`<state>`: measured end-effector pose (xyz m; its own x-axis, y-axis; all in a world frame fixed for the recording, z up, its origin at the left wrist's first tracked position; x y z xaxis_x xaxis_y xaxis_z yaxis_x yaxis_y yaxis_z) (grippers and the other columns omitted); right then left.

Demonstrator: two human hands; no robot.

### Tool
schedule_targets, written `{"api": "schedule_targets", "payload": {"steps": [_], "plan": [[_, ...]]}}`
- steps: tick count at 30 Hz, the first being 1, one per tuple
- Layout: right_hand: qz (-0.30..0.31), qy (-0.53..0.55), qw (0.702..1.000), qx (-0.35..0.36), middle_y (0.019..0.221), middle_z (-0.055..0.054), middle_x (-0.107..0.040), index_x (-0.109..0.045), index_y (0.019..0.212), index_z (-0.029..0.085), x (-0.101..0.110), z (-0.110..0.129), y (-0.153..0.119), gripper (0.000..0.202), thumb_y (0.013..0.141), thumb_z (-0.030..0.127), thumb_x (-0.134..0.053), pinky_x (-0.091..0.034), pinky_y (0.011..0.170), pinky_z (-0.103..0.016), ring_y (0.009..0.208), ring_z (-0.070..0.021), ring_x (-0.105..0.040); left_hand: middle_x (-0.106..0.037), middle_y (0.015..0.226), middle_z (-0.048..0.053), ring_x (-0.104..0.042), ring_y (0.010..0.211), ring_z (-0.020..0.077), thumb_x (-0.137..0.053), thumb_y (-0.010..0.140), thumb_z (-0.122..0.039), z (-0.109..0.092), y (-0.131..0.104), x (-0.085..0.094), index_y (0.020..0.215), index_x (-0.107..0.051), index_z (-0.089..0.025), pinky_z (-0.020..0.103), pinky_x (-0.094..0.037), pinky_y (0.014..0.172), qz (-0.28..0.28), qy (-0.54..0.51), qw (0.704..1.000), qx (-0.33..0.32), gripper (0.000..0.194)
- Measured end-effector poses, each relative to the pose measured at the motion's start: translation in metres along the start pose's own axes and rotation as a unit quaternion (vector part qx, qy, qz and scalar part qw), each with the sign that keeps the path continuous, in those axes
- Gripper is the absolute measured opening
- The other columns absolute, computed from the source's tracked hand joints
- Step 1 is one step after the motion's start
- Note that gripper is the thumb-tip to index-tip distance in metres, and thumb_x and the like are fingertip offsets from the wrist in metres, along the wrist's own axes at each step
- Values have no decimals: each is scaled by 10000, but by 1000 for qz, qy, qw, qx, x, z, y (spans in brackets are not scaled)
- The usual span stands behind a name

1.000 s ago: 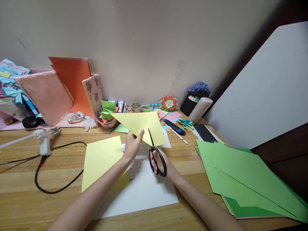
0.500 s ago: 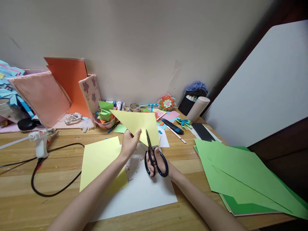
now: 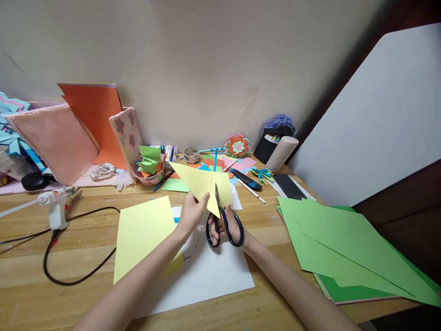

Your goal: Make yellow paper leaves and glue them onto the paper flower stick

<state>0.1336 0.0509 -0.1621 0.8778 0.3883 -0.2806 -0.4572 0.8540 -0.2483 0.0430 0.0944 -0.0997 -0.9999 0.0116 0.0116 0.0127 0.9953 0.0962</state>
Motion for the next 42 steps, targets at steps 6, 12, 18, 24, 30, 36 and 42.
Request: {"api": "schedule_targets", "payload": {"steps": [6,12,18,24,30,36,42], "plan": [[-36,-55,996,53,434,36,-461,-466,751,167,4,6,-4,718,652,824,-193,-392,431,-233,375,-120,-499,-686,907,102,-629,802,217,-572,746,-377,-6,-7,-1,895,-623,-121,298,-468,695,-13,-6,1000,-5,300],[-55,-85,993,66,428,54,-425,-437,730,174,6,9,-8,685,646,823,-232,-368,403,-222,346,-102,-457,-681,926,107,-624,839,209,-539,770,-363,-12,-10,-2,920,-615,-111,286,-463,717,-20,5,1000,-9,302],[-78,-121,986,85,436,66,-408,-440,738,173,10,9,-10,600,710,757,-306,-359,359,-193,335,-86,-443,-681,892,86,-614,811,193,-546,766,-385,-11,-11,1,908,-615,-122,265,-455,686,-36,18,999,-9,307],[-75,-124,983,112,437,61,-416,-430,738,178,7,13,-11,610,715,764,-261,-363,356,-184,331,-86,-453,-678,762,58,-604,721,183,-575,739,-395,-11,-14,-2,844,-629,-126,248,-455,622,-39,-8,999,-13,294],[-81,-154,975,139,428,55,-420,-423,723,182,8,19,-14,604,746,744,-202,-370,384,-187,345,-91,-468,-668,781,52,-594,717,166,-547,768,-387,-14,-17,-9,916,-627,-121,241,-459,640,-13,-16,1000,-19,314],[-110,-167,968,153,401,72,-396,-438,734,181,11,23,-19,526,777,689,-306,-340,365,-168,317,-74,-431,-629,612,13,-543,552,131,-553,757,-409,-12,-18,-7,824,-638,-131,220,-416,517,-29,5,1000,-5,298],[-104,-171,965,168,385,49,-396,-438,633,181,9,28,-17,621,743,748,-211,-353,377,-188,324,-85,-439,-674,905,77,-607,826,187,-562,758,-383,-13,-20,-12,938,-617,-131,259,-460,699,-13,-47,999,-5,314]]}}
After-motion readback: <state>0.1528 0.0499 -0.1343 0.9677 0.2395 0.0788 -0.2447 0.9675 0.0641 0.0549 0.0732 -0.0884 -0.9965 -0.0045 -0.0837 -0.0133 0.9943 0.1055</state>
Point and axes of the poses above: each hand's wrist, its own y-axis towards the middle knuckle, its own x-axis out of the back of the hand, z = x × y, the point moved 8 cm from there along y, towards the middle knuckle
